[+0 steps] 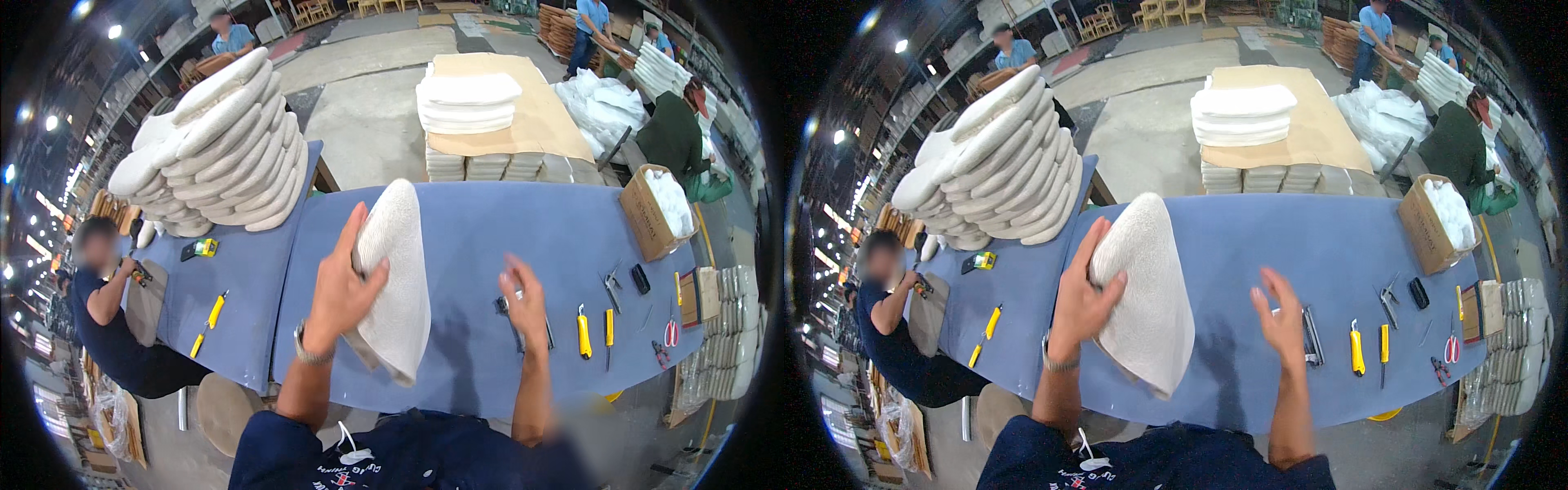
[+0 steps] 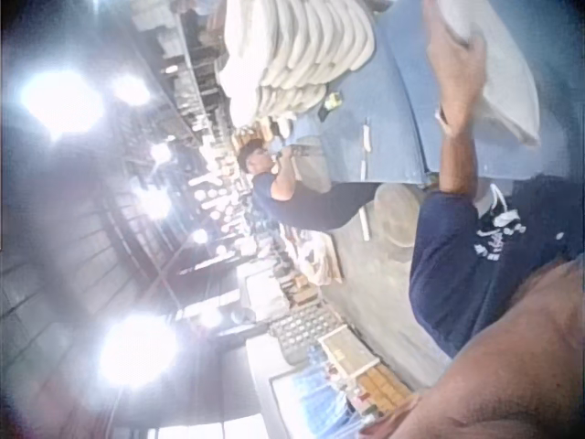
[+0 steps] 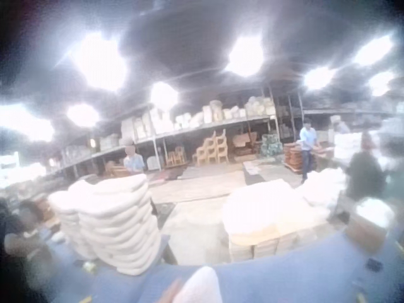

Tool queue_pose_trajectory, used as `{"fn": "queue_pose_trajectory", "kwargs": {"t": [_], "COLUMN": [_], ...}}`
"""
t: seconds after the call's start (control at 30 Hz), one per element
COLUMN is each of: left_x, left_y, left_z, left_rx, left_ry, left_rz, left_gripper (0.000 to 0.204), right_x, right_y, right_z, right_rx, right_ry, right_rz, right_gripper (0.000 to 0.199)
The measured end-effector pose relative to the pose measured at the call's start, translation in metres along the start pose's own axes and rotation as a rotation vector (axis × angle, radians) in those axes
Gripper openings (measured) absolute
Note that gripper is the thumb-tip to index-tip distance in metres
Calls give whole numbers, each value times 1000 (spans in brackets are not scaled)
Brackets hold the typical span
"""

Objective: The person assembles a cushion by stapling fabric to a foam insert, trimming excess fabric, and folding the edges. They repeat this process for multiple cushions, stacking the finished ones on the table.

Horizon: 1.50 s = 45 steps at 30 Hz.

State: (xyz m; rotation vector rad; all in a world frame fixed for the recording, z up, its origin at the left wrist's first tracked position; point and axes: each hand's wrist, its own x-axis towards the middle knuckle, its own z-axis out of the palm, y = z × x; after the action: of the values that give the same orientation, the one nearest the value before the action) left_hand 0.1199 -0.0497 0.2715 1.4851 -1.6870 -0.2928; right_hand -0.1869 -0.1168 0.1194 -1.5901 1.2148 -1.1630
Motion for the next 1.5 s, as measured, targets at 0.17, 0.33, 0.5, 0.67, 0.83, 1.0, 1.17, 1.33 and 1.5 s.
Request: {"fn": "queue_pose_trajectory", "kwargs": {"t": [0.17,0.33,0.5,0.67,0.83,1.0,1.17,1.33,1.5], "left_x": [-84,-113,-102,-97,-104,-134,-204,-193,-125], "left_y": [73,76,72,71,51,68,19,-69,-136], "left_z": [35,95,104,98,94,107,88,44,60], "left_rx": [68,10,-45,-200,-185,-168,-428,-6,308], "left_ry": [221,200,154,58,24,29,-407,-255,-700], "left_rz": [64,24,10,82,254,263,366,448,485], "left_gripper": [89,86,80,76,81,88,95,96,95], "right_x": [45,59,37,20,7,24,-19,-160,-246], "right_y": [-113,-110,-103,-120,-132,-180,-167,-180,-132], "right_z": [16,65,70,72,63,32,7,1,-29], "right_rx": [371,491,731,328,148,-480,-447,-559,-590], "right_ry": [-4,-189,-232,-171,-268,-426,-572,-545,-512], "right_rz": [-391,-310,-89,-391,-468,-163,-307,-150,-3], "right_gripper": [40,56,58,56,67,93,100,97,96]}}
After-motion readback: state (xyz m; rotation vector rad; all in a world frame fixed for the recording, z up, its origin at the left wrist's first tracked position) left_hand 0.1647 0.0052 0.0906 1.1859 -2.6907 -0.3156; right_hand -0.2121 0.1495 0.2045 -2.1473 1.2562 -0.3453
